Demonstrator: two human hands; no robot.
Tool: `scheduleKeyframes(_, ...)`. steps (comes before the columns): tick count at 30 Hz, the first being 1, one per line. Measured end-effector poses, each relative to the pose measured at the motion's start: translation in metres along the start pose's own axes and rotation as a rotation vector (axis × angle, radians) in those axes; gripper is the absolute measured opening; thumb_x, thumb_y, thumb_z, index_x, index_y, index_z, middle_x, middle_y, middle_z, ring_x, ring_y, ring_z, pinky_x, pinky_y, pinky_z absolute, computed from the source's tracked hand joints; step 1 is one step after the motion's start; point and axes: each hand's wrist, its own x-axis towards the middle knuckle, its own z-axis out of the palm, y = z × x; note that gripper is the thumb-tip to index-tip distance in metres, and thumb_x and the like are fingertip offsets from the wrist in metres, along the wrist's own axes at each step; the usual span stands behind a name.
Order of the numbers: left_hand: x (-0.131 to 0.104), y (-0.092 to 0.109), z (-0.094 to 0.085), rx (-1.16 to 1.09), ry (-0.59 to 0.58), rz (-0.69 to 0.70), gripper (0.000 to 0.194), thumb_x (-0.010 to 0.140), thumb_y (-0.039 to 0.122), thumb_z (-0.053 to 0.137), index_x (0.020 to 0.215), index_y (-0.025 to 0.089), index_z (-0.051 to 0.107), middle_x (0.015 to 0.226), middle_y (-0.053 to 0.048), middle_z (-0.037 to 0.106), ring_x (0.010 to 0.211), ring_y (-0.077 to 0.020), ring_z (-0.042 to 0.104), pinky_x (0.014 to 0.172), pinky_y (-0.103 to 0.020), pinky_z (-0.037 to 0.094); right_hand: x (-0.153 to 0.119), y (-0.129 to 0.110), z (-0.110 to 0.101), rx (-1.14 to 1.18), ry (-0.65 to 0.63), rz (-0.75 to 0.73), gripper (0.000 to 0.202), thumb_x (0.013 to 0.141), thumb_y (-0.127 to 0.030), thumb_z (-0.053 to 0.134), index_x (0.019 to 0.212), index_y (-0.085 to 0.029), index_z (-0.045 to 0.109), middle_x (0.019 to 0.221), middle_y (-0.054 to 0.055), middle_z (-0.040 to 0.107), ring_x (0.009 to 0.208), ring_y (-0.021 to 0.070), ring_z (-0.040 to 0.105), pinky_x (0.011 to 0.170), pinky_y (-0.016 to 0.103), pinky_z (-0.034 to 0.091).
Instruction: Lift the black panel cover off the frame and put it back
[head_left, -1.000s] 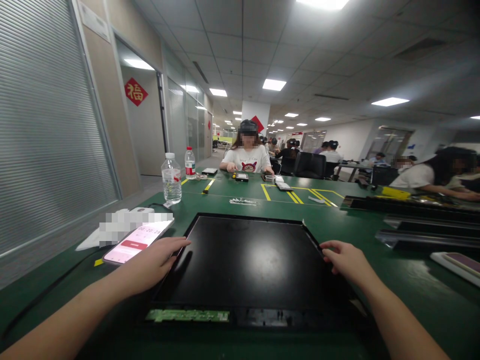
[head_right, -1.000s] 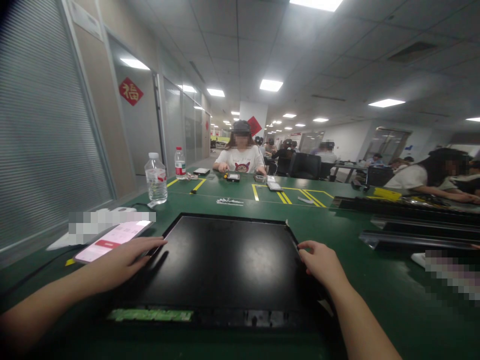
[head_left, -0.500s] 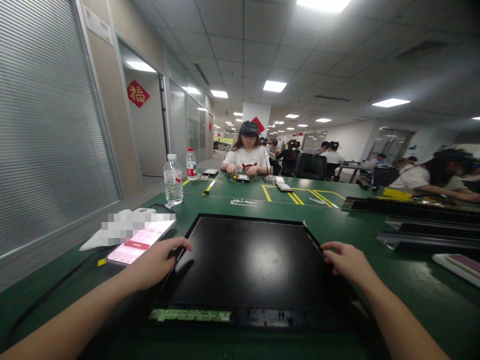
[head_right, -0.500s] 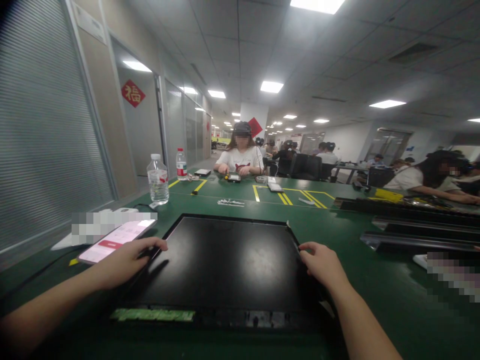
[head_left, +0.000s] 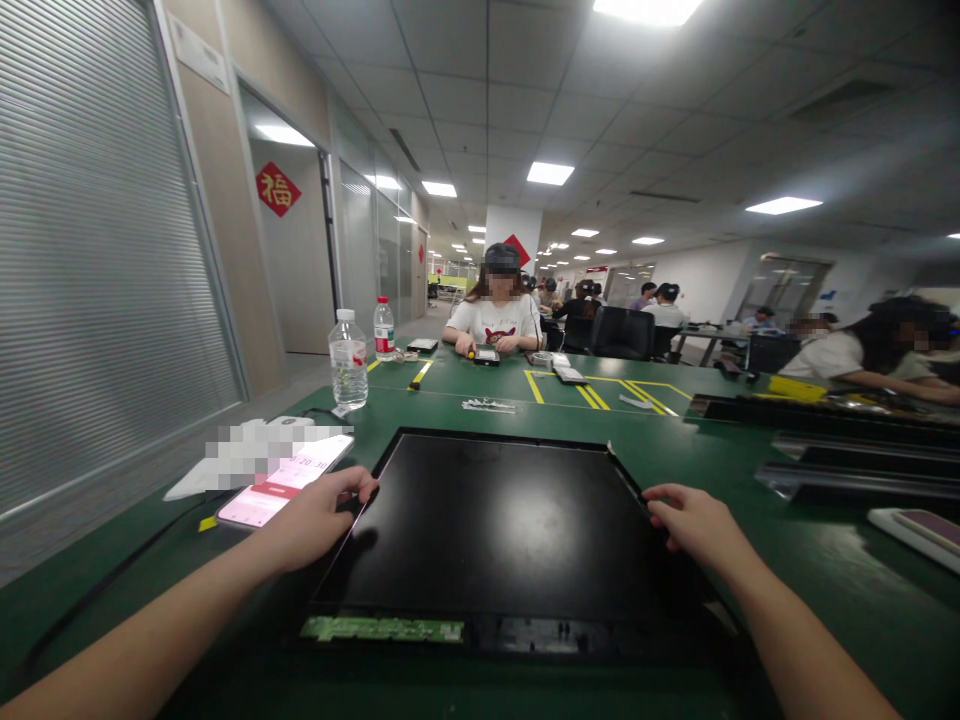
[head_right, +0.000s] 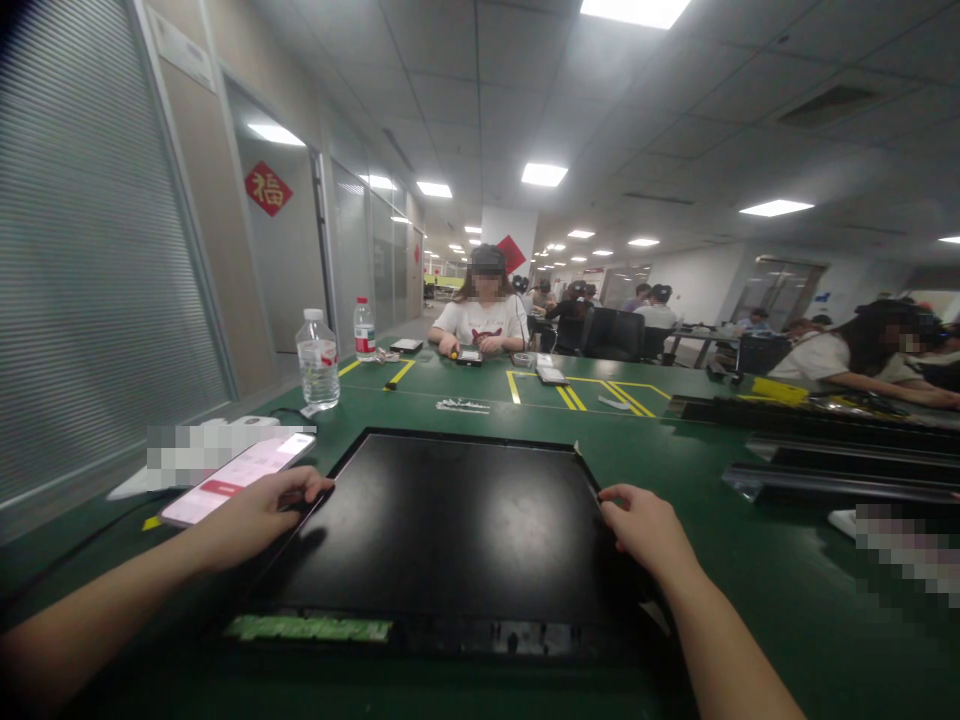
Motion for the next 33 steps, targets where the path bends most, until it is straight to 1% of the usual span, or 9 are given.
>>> scheduleKeyframes(3,0.000,0.002,0.000,-0.046,-0.002,-0.030,0.017,0.058,0.009,0.044,0.067,0.024,0.045,0.087,-0.004,0.070,0.104,-0.0264,0.062,0.087,-0.038,0.047,0.001,0.001,0.001,-0.016,-0.010,0.007,0.034,0.075,-0.032,0.047,0.100,-0.019,0.066,0.072,0.002,0.070,0.046,0.0138,0.061,0.059,0.028,0.046)
scheduleKeyframes(9,-0.001,0.012,-0.001,-0.041,0.018,-0.118,0.016,0.056,0.010,0.047,0.065,0.023,0.046,0.085,-0.003,0.070,0.101,-0.0274,0.063,0.085,-0.037,0.047,0.001,0.000,0.002,-0.037,-0.028,0.006,0.034,0.075,-0.032,0.047,0.100,-0.018,0.066,0.074,0.002,0.070,0.047,0.0137,0.061,0.060,0.027,0.046)
scheduleKeyframes(15,-0.002,0.014,-0.001,0.031,0.011,-0.087,0.016,0.058,0.011,0.046,0.067,0.023,0.051,0.087,-0.001,0.070,0.101,-0.0273,0.063,0.085,-0.036,0.047,0.001,-0.001,0.004,-0.078,-0.048,-0.001,0.034,0.075,-0.032,0.047,0.100,-0.019,0.066,0.074,0.002,0.069,0.047,0.0136,0.061,0.061,0.027,0.045)
scheduleKeyframes(19,-0.003,0.010,0.000,0.206,0.002,-0.068,0.029,0.062,0.009,0.045,0.082,0.024,0.061,0.099,-0.002,0.069,0.103,-0.0265,0.060,0.087,-0.037,0.044,0.000,-0.001,0.004,-0.080,-0.045,-0.003,0.034,0.075,-0.032,0.047,0.100,-0.019,0.066,0.072,0.002,0.069,0.047,0.0137,0.061,0.059,0.026,0.045)
scheduleKeyframes(21,-0.003,0.008,0.002,0.281,-0.012,-0.051,0.038,0.064,0.007,0.043,0.091,0.024,0.063,0.105,-0.003,0.068,0.103,-0.0260,0.059,0.088,-0.037,0.043,0.001,-0.001,0.004,-0.081,-0.043,-0.004,0.033,0.075,-0.031,0.047,0.099,-0.019,0.066,0.072,0.002,0.069,0.047,0.0136,0.061,0.059,0.026,0.045)
scheduleKeyframes(24,-0.002,0.004,0.004,0.330,-0.002,0.008,0.044,0.066,0.006,0.042,0.102,0.022,0.062,0.114,-0.006,0.064,0.109,-0.0250,0.056,0.095,-0.038,0.040,0.001,-0.001,0.004,-0.064,-0.042,-0.001,0.033,0.075,-0.032,0.048,0.099,-0.019,0.067,0.071,0.002,0.070,0.046,0.0137,0.061,0.058,0.026,0.045)
scheduleKeyframes(27,-0.002,-0.001,0.006,0.377,0.029,0.054,0.045,0.070,0.009,0.043,0.111,0.017,0.060,0.124,-0.010,0.058,0.117,-0.0256,0.051,0.102,-0.039,0.035,0.001,0.000,0.005,-0.054,-0.043,0.005,0.034,0.075,-0.032,0.048,0.100,-0.019,0.067,0.071,0.001,0.069,0.046,0.0135,0.061,0.059,0.027,0.045)
scheduleKeyframes(30,-0.001,-0.004,0.007,0.413,0.020,0.014,0.047,0.075,0.015,0.044,0.120,0.014,0.056,0.127,-0.013,0.058,0.119,-0.0274,0.050,0.103,-0.041,0.034,0.002,0.001,0.005,-0.052,-0.041,-0.003,0.034,0.075,-0.032,0.048,0.099,-0.019,0.066,0.069,0.001,0.068,0.046,0.0132,0.060,0.060,0.027,0.045)
scheduleKeyframes(33,-0.001,-0.005,0.006,0.429,-0.009,-0.023,0.050,0.077,0.017,0.043,0.127,0.015,0.052,0.129,-0.012,0.058,0.118,-0.0276,0.052,0.102,-0.042,0.036,0.004,0.003,0.005,-0.008,-0.028,0.002,0.035,0.073,-0.032,0.048,0.099,-0.018,0.067,0.070,0.002,0.068,0.045,0.0131,0.059,0.057,0.026,0.045)
